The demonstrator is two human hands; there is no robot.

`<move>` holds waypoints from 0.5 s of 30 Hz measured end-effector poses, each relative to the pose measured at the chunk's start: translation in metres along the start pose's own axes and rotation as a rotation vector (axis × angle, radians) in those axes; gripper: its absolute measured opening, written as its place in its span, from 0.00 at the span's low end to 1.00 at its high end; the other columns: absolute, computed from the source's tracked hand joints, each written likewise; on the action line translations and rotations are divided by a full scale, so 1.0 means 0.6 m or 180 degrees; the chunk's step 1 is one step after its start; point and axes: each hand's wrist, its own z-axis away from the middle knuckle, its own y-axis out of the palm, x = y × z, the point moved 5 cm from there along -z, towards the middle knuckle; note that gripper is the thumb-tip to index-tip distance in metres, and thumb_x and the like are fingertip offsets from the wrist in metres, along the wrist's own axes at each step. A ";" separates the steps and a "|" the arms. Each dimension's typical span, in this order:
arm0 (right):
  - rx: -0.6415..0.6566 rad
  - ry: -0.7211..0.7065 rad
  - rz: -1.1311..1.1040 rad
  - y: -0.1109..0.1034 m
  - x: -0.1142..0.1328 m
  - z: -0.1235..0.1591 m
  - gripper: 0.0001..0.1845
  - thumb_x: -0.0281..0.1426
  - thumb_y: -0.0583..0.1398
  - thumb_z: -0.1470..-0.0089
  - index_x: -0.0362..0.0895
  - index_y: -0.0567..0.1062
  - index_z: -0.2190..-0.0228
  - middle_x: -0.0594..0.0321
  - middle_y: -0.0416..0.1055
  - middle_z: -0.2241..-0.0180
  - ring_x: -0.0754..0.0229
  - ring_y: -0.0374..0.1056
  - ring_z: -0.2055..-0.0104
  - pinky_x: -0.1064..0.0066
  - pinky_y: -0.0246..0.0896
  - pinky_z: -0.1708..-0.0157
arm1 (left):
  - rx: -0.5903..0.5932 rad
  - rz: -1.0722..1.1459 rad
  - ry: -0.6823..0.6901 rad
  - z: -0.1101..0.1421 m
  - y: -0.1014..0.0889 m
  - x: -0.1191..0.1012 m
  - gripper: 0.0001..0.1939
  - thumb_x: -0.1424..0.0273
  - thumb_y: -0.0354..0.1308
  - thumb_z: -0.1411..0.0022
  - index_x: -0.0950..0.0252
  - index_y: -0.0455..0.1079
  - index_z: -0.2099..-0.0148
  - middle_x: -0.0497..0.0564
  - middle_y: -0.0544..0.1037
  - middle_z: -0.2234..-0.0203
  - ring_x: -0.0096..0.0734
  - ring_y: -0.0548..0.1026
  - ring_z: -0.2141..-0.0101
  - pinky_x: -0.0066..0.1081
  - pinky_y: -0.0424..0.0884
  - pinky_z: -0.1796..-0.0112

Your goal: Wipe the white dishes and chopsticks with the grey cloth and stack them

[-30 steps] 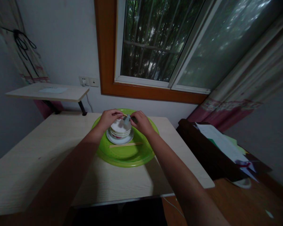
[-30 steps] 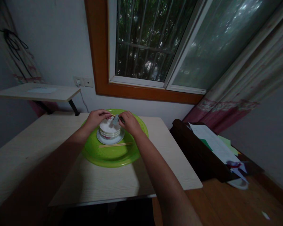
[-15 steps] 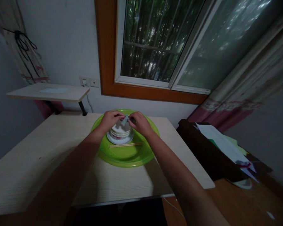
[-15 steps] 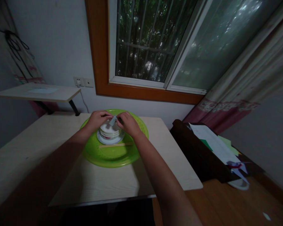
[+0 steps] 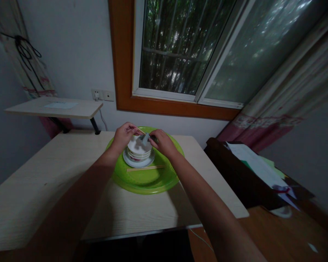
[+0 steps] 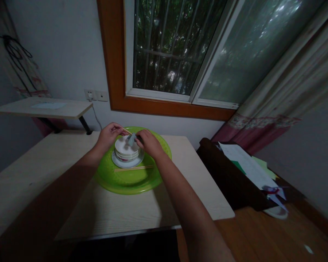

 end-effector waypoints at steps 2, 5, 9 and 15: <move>0.0003 -0.0016 0.0010 0.000 0.004 0.000 0.07 0.33 0.59 0.38 0.46 0.73 0.58 0.54 0.73 0.59 0.51 0.67 0.55 0.60 0.64 0.53 | 0.0148 0.0044 -0.0019 0.003 0.008 0.001 0.11 0.63 0.62 0.41 0.63 0.67 0.63 0.52 0.82 0.69 0.35 0.82 0.67 0.38 0.76 0.58; -0.0059 0.0022 0.0028 0.002 -0.001 0.001 0.08 0.32 0.60 0.39 0.45 0.72 0.57 0.53 0.73 0.59 0.51 0.67 0.55 0.61 0.64 0.53 | 0.0285 0.0085 -0.0002 0.007 0.014 -0.003 0.11 0.62 0.62 0.41 0.63 0.67 0.64 0.53 0.82 0.68 0.35 0.82 0.66 0.39 0.76 0.57; -0.0081 0.0090 0.0001 0.008 -0.009 0.002 0.08 0.31 0.60 0.40 0.45 0.72 0.58 0.54 0.73 0.61 0.52 0.68 0.58 0.62 0.65 0.56 | 0.0219 0.0012 0.0030 0.008 0.012 -0.008 0.10 0.63 0.62 0.40 0.64 0.67 0.63 0.52 0.82 0.70 0.35 0.81 0.67 0.38 0.76 0.59; -0.0116 0.0296 -0.0009 0.007 -0.018 0.001 0.08 0.30 0.61 0.43 0.44 0.73 0.60 0.55 0.73 0.61 0.54 0.68 0.60 0.64 0.64 0.58 | -0.0557 -0.0088 0.0307 -0.001 -0.023 -0.015 0.07 0.66 0.60 0.38 0.63 0.65 0.63 0.48 0.78 0.73 0.30 0.78 0.69 0.33 0.74 0.61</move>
